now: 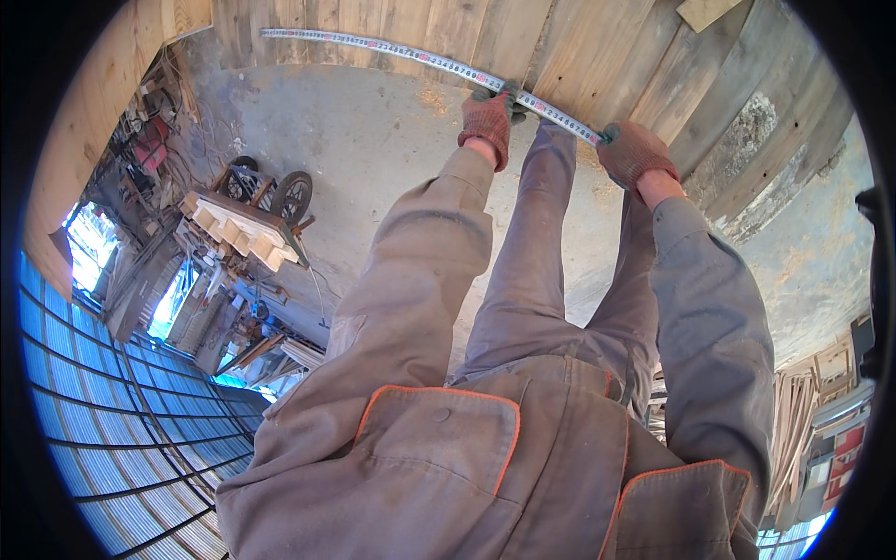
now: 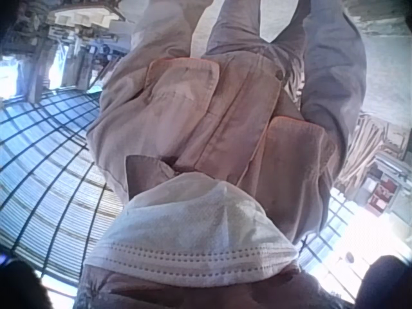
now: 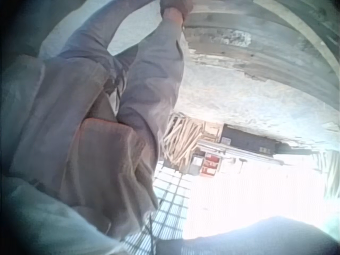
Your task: The person measures a large curved wooden panel with a tape measure, then uses a pencil to mark lines along the panel's surface. The person repositions the tape measure and pencil multiple times to mark different sections of the panel.
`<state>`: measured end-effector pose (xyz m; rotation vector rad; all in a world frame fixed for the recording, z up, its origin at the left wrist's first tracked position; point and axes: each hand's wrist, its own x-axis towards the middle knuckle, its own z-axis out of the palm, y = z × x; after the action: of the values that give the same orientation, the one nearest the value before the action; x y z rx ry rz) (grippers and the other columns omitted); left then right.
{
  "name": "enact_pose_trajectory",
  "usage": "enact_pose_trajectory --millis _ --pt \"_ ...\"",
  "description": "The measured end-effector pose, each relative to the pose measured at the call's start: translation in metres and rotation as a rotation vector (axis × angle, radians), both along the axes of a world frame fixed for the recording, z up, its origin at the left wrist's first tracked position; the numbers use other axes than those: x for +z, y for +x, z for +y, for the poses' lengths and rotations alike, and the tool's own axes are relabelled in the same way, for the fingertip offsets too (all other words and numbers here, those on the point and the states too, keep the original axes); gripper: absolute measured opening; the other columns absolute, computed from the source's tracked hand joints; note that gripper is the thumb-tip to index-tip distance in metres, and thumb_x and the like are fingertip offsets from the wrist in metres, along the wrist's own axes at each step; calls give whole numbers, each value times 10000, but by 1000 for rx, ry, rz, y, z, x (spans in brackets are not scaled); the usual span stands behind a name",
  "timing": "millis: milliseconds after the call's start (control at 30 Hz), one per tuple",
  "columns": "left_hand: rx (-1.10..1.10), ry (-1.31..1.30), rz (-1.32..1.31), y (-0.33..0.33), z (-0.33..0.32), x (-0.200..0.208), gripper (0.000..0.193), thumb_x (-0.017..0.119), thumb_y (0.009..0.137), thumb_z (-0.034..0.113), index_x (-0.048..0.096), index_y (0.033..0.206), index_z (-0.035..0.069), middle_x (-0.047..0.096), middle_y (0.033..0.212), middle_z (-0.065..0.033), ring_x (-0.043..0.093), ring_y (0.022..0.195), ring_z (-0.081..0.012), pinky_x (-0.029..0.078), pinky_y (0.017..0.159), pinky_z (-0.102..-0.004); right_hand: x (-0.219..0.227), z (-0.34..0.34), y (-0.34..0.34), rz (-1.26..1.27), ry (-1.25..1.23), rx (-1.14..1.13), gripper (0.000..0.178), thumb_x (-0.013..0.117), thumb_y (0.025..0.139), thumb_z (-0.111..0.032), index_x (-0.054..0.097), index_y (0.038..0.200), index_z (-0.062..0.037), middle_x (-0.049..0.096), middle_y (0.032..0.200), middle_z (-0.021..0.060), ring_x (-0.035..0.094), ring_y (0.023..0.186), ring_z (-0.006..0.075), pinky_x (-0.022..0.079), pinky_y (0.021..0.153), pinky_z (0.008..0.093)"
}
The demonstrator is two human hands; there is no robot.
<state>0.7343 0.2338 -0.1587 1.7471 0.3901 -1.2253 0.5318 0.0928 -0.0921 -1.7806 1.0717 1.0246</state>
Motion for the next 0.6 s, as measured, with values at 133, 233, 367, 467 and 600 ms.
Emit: enact_pose_trajectory --millis 133,233,367,467,600 --pt "22 -23 34 3 3 -6 196 737 949 143 704 1064 -13 726 897 -89 714 717 -220 624 620 -338 2 0 1 12 5 -71 363 620 853 -300 759 1070 -45 738 1047 225 711 1009 421 561 884 465" --pt "99 -94 73 5 5 -10 193 742 943 143 702 1051 -13 727 896 -97 720 726 -236 626 606 -350 3 2 3 10 -26 -62 350 626 870 -318 761 1072 -65 739 1048 213 710 1004 415 560 874 469" --pt "33 -49 21 3 7 -12 185 737 944 131 700 1050 -15 725 893 -96 716 728 -238 627 609 -355 3 5 2 6 -37 -65 327 631 913 -346 758 1064 -86 740 1015 194 712 969 407 563 835 476" --pt "66 -70 58 6 7 -12 190 728 947 124 702 1077 -13 726 908 -94 714 743 -234 626 621 -361 2 5 3 20 -24 -97 333 637 876 -305 764 1066 -61 741 1048 205 710 998 418 564 865 467" --pt "66 -56 34 1 13 1 213 705 964 142 704 1116 -7 731 950 -91 713 786 -218 623 674 -354 9 9 -2 -25 -42 -59 312 630 881 -291 767 1048 -66 746 1044 201 717 982 419 571 855 468"
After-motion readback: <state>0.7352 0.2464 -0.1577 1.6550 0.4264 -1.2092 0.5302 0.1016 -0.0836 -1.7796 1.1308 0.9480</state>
